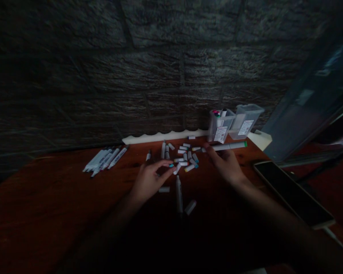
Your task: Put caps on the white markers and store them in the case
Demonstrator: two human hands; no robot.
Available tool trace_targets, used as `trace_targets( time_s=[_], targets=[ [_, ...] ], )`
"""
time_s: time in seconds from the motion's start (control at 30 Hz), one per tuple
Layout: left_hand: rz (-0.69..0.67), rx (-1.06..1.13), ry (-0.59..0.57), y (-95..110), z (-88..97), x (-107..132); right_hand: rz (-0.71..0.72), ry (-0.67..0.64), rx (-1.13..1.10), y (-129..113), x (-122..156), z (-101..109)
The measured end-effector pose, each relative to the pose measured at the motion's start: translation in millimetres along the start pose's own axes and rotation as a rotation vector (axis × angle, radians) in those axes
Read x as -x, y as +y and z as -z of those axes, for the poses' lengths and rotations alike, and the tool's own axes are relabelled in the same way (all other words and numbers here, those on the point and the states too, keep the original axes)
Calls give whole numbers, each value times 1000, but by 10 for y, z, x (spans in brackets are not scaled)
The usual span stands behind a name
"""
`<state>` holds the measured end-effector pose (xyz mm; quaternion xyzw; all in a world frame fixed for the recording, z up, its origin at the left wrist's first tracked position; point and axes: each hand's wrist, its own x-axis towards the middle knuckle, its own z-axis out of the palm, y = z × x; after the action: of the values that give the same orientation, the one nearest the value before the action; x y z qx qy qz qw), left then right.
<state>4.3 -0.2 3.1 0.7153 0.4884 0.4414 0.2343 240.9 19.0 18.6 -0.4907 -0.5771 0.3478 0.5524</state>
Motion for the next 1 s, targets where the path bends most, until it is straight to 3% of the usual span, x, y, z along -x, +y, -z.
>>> trace_targets(
  time_s=[0.27,0.4,0.5,0.67,0.83,1.0],
  targets=[
    [-17,-165,-47,-9,44,-27,-23,14,20,95,-51,-18],
    [-29,-262,-112,16,65,-167,21,20,51,131,-77,0],
    [-20,-359,-179,69,-32,-408,66,39,56,140,-99,19],
    [105,-455,-319,198,-353,-768,66,80,-22,155,-140,24],
    [129,-404,-313,233,-486,-902,117,108,-133,122,-184,27],
    [146,-174,-239,264,-283,-864,129,102,-261,8,-158,17]
  ],
)
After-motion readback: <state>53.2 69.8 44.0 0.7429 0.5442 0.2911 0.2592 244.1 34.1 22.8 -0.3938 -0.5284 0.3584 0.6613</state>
